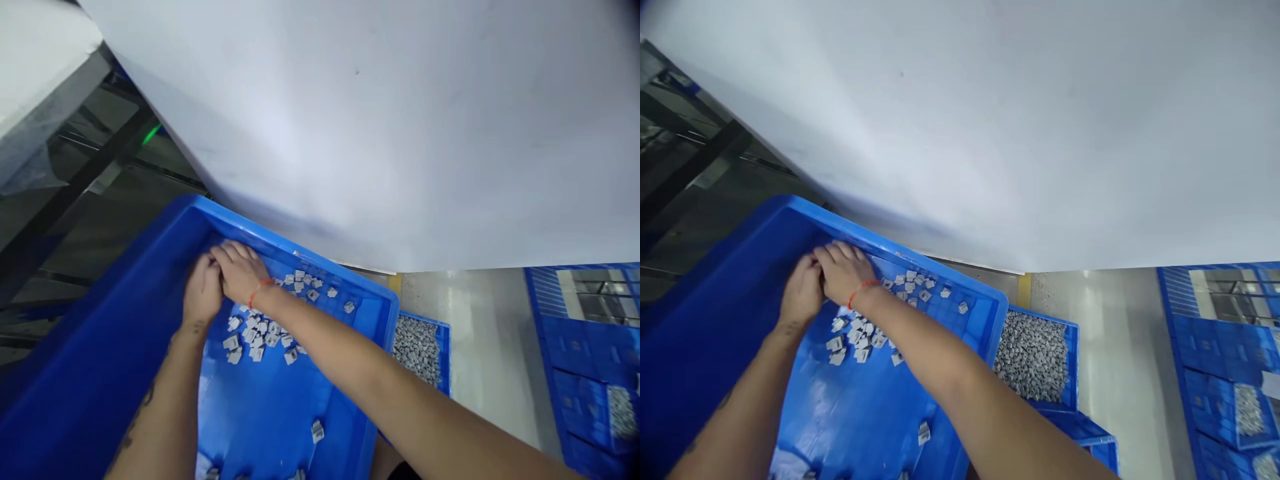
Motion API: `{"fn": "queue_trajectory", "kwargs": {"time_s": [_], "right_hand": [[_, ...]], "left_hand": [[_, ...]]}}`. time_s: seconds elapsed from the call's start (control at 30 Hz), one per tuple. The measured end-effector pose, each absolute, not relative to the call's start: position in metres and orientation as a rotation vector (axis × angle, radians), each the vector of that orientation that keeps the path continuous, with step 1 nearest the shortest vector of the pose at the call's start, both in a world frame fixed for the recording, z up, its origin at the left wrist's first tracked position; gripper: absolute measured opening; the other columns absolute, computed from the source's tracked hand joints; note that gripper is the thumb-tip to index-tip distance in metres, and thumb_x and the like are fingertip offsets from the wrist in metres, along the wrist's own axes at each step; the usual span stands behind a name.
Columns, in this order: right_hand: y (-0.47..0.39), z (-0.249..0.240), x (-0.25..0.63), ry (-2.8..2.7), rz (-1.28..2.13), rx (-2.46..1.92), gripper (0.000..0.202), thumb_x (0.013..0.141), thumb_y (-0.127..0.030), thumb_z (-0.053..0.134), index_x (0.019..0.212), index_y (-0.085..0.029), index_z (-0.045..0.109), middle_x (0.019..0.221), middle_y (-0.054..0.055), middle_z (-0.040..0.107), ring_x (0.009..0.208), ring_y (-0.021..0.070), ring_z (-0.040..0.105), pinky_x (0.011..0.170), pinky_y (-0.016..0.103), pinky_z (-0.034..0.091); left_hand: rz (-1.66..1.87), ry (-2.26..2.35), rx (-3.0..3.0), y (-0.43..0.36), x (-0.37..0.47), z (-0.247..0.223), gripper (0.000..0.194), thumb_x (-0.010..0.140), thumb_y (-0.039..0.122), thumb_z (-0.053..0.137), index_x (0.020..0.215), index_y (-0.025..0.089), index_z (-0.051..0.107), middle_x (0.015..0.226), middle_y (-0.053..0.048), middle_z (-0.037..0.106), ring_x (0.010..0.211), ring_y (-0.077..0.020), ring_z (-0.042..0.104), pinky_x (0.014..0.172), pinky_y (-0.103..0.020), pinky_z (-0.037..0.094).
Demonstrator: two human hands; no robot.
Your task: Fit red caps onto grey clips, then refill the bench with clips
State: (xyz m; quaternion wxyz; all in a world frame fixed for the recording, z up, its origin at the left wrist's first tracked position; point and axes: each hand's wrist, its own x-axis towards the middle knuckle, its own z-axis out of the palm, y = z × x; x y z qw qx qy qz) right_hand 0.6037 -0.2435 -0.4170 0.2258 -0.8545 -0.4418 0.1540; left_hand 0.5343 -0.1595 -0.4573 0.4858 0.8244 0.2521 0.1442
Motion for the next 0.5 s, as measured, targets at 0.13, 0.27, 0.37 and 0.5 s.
{"fn": "queue_trajectory", "kwargs": {"time_s": [0.13,0.27,0.37,0.5], "right_hand": [[-0.321,-0.409,0.575,-0.977,0.312,-2.422,0.028,0.093,-0.02,0.051,0.118,-0.014,0.061,0.125,0.009,0.062,0.124,0.0223,0.048,0.115,0.04,0.03],[-0.377,-0.417,0.566,-0.695,0.186,-2.46,0.036,0.099,-0.022,0.035,0.126,-0.017,0.058,0.132,0.011,0.057,0.123,0.0228,0.049,0.106,0.043,0.039],[-0.382,-0.424,0.557,-0.635,0.16,-2.425,0.035,0.098,-0.029,0.041,0.128,-0.019,0.058,0.132,0.009,0.058,0.124,0.0233,0.05,0.107,0.043,0.038],[-0.388,-0.422,0.541,-0.56,0.108,-2.39,0.033,0.096,-0.038,0.046,0.123,-0.027,0.061,0.127,0.003,0.061,0.122,0.0202,0.051,0.11,0.038,0.035]], "left_hand": [[0.228,0.47,1.957,-0.204,0.498,-0.448,0.053,0.092,0.061,0.037,0.102,0.016,0.064,0.111,-0.009,0.065,0.111,-0.023,0.059,0.1,-0.05,0.044],[0.218,0.515,1.98,-0.218,0.468,-0.44,0.051,0.095,0.055,0.033,0.112,0.018,0.063,0.127,-0.01,0.06,0.13,-0.0253,0.046,0.11,-0.056,0.031],[0.206,0.601,2.023,-0.218,0.46,-0.442,0.051,0.095,0.054,0.033,0.121,0.019,0.059,0.134,-0.011,0.055,0.141,-0.0287,0.031,0.115,-0.063,0.013],[0.152,0.497,2.021,-0.225,0.473,-0.443,0.051,0.095,0.053,0.036,0.131,0.02,0.05,0.145,-0.011,0.045,0.141,-0.0293,0.031,0.114,-0.061,0.022]]}}
